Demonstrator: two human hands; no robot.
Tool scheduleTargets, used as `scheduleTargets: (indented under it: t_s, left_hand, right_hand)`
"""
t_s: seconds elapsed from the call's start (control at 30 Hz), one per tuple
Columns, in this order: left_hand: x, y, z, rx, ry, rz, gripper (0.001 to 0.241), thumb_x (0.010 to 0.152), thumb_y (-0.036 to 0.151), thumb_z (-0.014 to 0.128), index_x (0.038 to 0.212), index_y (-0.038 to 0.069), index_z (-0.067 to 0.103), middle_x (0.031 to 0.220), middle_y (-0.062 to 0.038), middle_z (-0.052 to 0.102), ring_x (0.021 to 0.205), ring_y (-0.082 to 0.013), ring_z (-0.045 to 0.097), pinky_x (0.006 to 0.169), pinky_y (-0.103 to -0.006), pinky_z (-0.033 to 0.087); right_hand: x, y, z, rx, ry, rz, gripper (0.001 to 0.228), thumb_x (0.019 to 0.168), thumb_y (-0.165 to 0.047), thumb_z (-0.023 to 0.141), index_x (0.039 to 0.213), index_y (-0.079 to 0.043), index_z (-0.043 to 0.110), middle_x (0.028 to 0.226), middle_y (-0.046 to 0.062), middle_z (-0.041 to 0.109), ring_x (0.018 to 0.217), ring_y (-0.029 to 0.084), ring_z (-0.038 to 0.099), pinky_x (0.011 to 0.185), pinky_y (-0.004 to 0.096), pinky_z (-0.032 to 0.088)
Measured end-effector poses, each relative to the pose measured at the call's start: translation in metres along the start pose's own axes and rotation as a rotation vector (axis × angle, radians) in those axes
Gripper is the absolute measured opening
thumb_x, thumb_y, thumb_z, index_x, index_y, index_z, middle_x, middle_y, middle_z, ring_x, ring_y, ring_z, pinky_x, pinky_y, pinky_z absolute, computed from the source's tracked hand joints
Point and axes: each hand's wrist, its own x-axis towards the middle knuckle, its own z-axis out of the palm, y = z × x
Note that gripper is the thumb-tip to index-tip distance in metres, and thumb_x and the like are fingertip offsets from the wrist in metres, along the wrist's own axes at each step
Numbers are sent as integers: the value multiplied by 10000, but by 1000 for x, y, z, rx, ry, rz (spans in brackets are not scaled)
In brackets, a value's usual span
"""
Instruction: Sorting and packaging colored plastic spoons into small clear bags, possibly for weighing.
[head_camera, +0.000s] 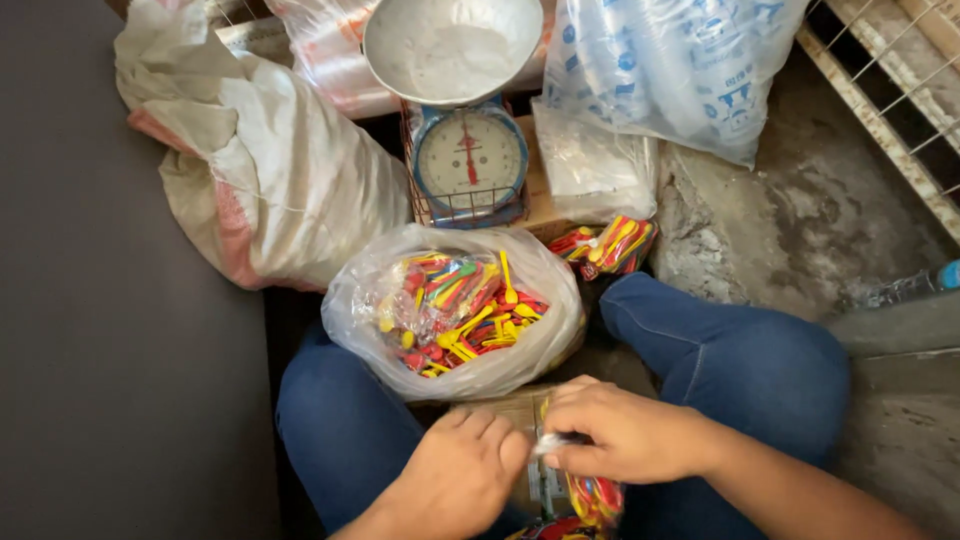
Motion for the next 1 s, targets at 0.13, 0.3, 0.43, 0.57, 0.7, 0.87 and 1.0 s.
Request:
scheduleTargets:
  t_s: [0.13,0.3,0.43,0.57,0.7,0.87,1.0]
  left_hand:
    - [-3,-1,7,-173,58,-118,168,937,234,673,917,72,634,835,-112,631,769,-310,647,632,-435,517]
    - [9,-16,49,-221,130,-384,340,1009,340,666,784,88,627,720,-115,628,624,-325,626,555,-437,498]
    - [43,4,42,-1206,413,-715,370,1081,358,509,865,78,619,732,-48,612,620,-182,555,567,-333,456]
    - [80,13,53,-2057,518,-472,292,1117,306,463,1077,70,631,855,-23,603,714,-113,541,651,-266,445]
    - [87,-26,52,-1873,368,-390,258,1144,243,507,1155,31,652,902,-38,610,761,-114,558,683,-268,469]
    - [112,-71,-6,-1108,365,-173,206,1043,205,557,1119,40,654,945,-82,630,844,-222,602,733,-361,500]
    - [86,-108,-55,-485,338,-12,190,962,174,597,1091,48,657,979,-116,646,911,-309,636,773,-437,525]
  right_hand:
    - [2,-5,-30,16,80,-191,225,961,-291,710,928,-68,706,875,83,674,874,283,643,787,424,505]
    - [35,-3,-67,-97,75,-205,181,833,-271,781,778,-98,790,829,88,668,830,277,645,713,425,511]
    - [59,-30,-72,-528,403,-78,111,806,-170,743,845,-75,786,872,111,679,842,301,676,719,431,539]
    - [58,-33,-63,60,849,-300,194,913,-69,654,1063,-24,769,1086,101,759,999,249,762,877,375,600]
    - [59,21,-59,848,667,-470,145,998,-16,684,1122,11,755,1204,195,729,1203,336,712,1039,416,581]
    - [73,1,-72,1633,-11,-855,175,991,-83,674,1107,29,742,1145,305,730,970,438,763,790,480,662]
    - [74,5,-89,1624,485,-170,424,733,-309,740,1023,0,757,1296,262,620,1200,371,655,1016,493,554]
